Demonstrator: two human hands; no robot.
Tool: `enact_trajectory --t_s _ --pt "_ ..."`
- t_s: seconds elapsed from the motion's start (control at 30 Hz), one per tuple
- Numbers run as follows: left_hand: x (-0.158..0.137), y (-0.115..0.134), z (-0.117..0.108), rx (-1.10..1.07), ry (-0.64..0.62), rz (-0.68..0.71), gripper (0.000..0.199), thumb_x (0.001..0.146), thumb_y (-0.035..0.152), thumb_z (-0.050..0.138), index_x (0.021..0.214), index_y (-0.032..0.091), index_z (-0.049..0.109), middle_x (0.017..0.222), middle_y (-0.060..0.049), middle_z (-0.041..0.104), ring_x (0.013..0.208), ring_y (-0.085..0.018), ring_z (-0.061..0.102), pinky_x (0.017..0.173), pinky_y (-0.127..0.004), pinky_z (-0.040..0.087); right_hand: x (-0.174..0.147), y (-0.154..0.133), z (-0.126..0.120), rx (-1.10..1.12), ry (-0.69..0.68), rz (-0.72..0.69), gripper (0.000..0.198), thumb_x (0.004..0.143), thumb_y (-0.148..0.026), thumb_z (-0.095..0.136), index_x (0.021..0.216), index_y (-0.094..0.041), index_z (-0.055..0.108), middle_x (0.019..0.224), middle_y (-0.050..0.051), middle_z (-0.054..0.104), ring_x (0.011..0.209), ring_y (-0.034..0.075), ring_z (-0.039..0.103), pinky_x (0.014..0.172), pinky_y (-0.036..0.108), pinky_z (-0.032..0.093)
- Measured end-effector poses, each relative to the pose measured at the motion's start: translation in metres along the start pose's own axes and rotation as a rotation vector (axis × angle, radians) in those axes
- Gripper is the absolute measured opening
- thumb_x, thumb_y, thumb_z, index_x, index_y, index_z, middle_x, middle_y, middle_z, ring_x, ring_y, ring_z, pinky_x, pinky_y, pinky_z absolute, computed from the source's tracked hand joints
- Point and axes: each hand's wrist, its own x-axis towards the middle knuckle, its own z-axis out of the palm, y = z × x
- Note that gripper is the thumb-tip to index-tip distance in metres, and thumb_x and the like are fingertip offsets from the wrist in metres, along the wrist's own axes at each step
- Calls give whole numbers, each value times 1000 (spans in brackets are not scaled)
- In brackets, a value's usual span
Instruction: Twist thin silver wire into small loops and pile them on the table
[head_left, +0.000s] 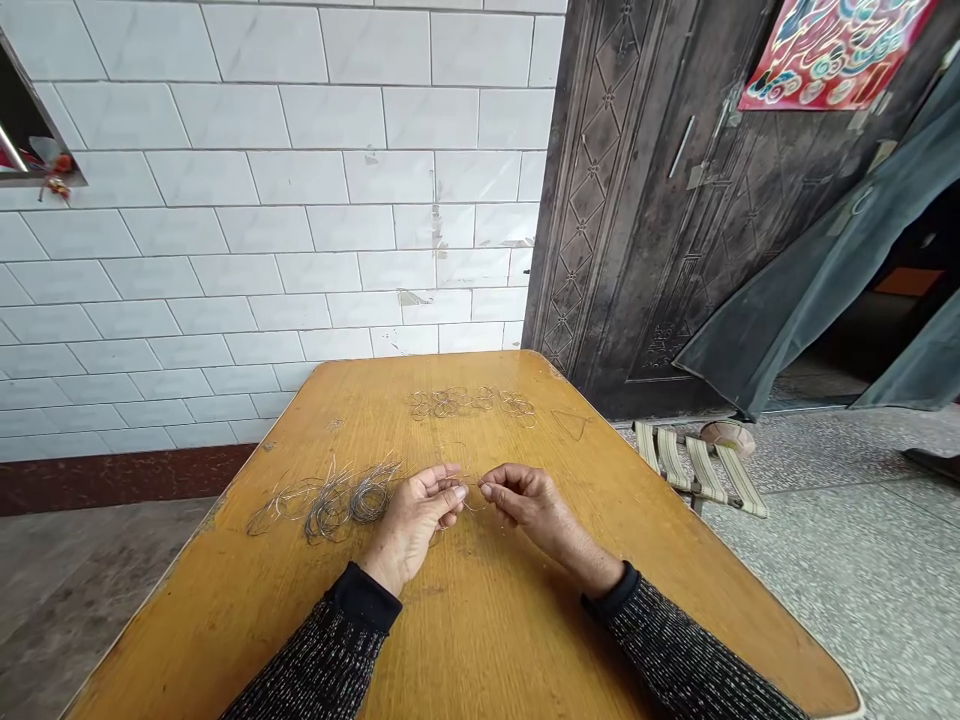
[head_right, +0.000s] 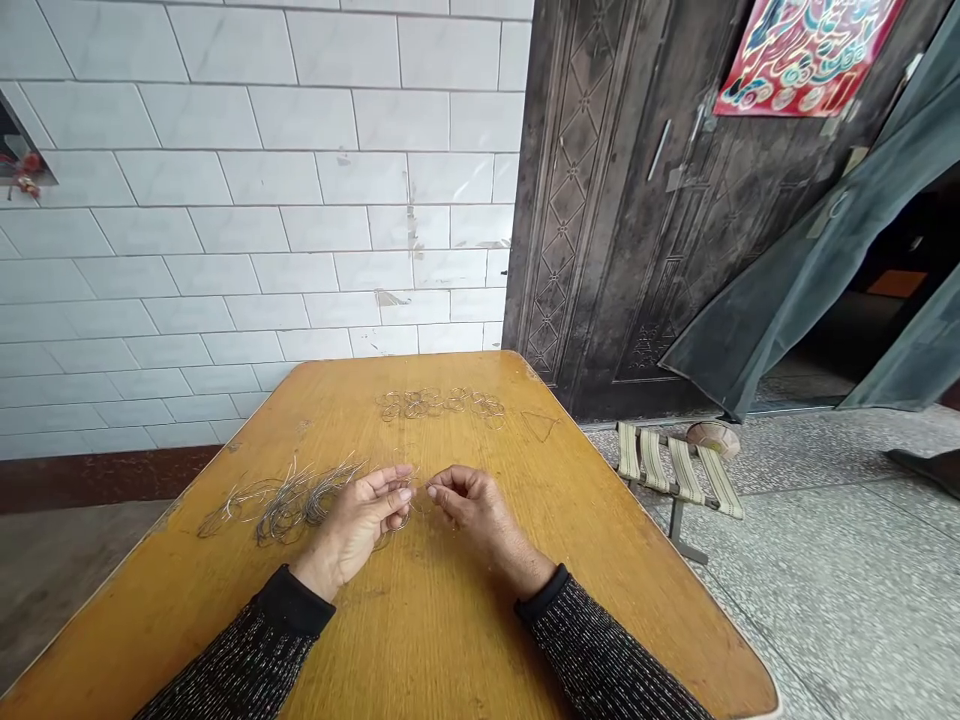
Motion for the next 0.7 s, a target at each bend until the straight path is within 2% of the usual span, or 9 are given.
enact_trajectory --t_s 0.1,0.27,0.4,0.53,0.7 --pt "-1 0 2 -20 47 22 43 60 23 71 99 15 56 80 -2 56 62 -7 50 53 -20 37 -1 -1 1 -18 67 -55 26 68 -41 61 68 -15 58 53 -3 47 43 7 39 42 20 32" --pt "-4 0 7 -38 83 56 34 63 28 69 91 14 56 72 1 52 56 -6 46 49 -19 34 -3 -2 3 -61 149 -115 23 69 -38 61 69 -15 60 55 -2 50 46 7 40 45 21 33" --pt "-7 3 9 -18 36 75 33 62 29 69 89 13 58 71 0 53 56 -6 46 50 -19 34 -3 -2 4 -105 150 -113 23 69 -36 60 69 -14 61 57 0 53 47 8 41 46 21 34" --pt "-6 1 8 21 71 70 25 63 26 66 83 13 59 65 1 53 52 -5 44 48 -19 33 -5 -1 6 -138 133 -119 22 71 -35 59 70 -13 61 56 0 52 48 8 41 46 22 34" --pt "-4 -2 7 7 117 73 23 62 19 65 82 14 55 67 1 55 53 -6 48 47 -18 33 -5 -1 6 -169 114 -142 21 73 -34 57 71 -13 61 59 1 53 49 9 42 47 22 35"
